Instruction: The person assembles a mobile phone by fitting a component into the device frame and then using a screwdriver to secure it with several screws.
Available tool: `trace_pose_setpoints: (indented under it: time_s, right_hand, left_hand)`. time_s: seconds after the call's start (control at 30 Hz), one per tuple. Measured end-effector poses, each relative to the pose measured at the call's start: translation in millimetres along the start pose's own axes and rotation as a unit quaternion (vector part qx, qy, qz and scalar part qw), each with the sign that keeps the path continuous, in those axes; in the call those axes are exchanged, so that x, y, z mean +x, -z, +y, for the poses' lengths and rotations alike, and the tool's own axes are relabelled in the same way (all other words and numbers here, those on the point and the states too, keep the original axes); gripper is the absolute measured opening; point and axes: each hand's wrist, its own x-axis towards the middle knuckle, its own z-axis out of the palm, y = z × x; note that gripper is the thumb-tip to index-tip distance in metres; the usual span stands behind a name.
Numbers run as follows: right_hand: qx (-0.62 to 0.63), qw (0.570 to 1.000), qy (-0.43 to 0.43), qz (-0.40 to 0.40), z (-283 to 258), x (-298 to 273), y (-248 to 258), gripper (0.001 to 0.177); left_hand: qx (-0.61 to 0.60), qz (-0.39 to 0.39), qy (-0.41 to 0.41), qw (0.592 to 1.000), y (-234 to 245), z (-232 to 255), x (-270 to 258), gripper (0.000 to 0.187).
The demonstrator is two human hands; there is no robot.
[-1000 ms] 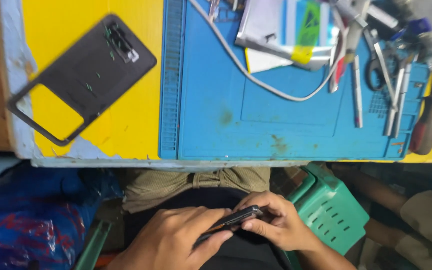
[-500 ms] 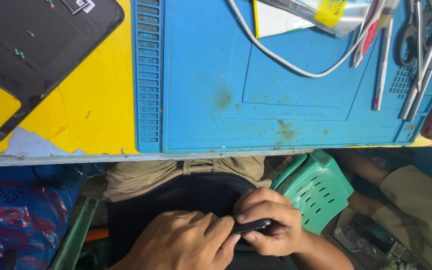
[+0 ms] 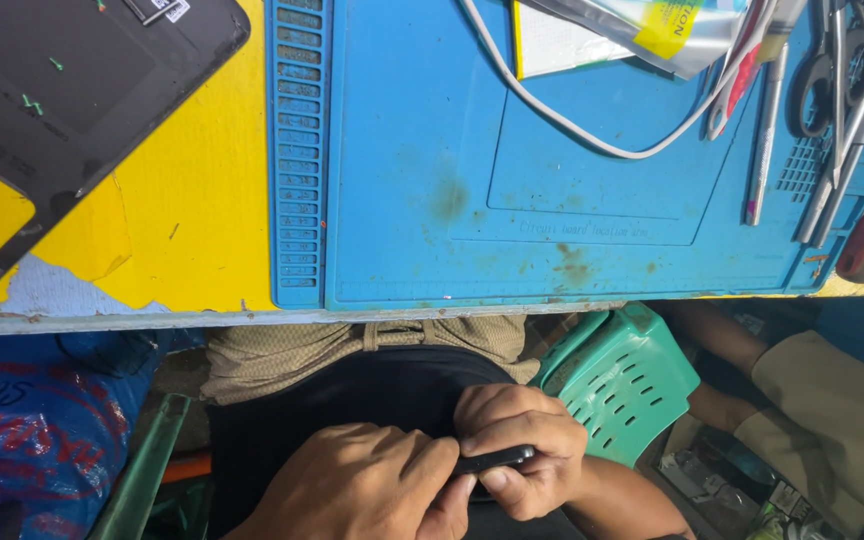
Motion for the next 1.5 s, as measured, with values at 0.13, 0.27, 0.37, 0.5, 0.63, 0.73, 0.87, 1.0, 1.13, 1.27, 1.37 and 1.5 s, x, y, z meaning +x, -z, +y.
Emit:
trace_pose_setpoints:
  time_s: [0.13, 0.27, 0.37, 0.5, 0.63, 0.73, 0.87, 1.0, 1.13, 1.27, 1.37, 1.5]
  right_hand:
    - [-0.011, 0.999, -0.032, -0.025, -6, 10, 8, 0.024]
    - [-0.083, 0.988, -0.109, -0.067, -17, 13, 20, 0.041]
    - [-0.137, 0.975, -0.165, -0.049, -21, 14, 22, 0.046]
    - [-0.121, 0.964, -0.238, -0.006, -28, 20, 20, 0.045]
    - [-0.1, 0.96, -0.26, -0.004, -34, 32, 21, 0.045]
    - [-0.115, 0.959, -0.255, -0.037, -38, 39, 21, 0.043]
    - [-0.12, 0.96, -0.25, -0.035, -39, 44, 18, 0.041]
    - [-0.147, 0.955, -0.256, -0.03, -38, 43, 18, 0.04]
    - [-0.104, 0.962, -0.251, -0.016, -31, 36, 18, 0.038]
    - [-0.103, 0.963, -0.25, -0.006, -30, 36, 18, 0.034]
    - [-0.111, 0.963, -0.244, -0.009, -30, 36, 21, 0.033]
    - [-0.18, 0.964, -0.193, -0.033, -36, 47, 23, 0.04]
  left_hand:
    - [0.021, 0.034, -0.002, 0.999, 4, -5, 6, 0.031]
    - [-0.063, 0.034, 0.04, 0.997, 21, -7, 14, 0.024]
    - [-0.134, -0.001, 0.104, 0.986, 30, -10, 17, 0.024]
    - [-0.181, -0.052, 0.191, 0.963, 35, -12, 22, 0.033]
    - [-0.209, -0.069, 0.217, 0.951, 42, -13, 25, 0.041]
    - [-0.218, -0.096, 0.257, 0.936, 46, -14, 25, 0.044]
    - [-0.243, -0.095, 0.279, 0.924, 47, -14, 25, 0.045]
    - [-0.242, -0.094, 0.288, 0.922, 49, -12, 27, 0.043]
    - [-0.228, -0.071, 0.258, 0.936, 46, -10, 28, 0.04]
    - [-0.222, -0.027, 0.254, 0.941, 41, -8, 28, 0.037]
    - [-0.225, -0.015, 0.247, 0.942, 40, -7, 28, 0.037]
    - [-0.237, 0.037, 0.152, 0.959, 39, -3, 32, 0.035]
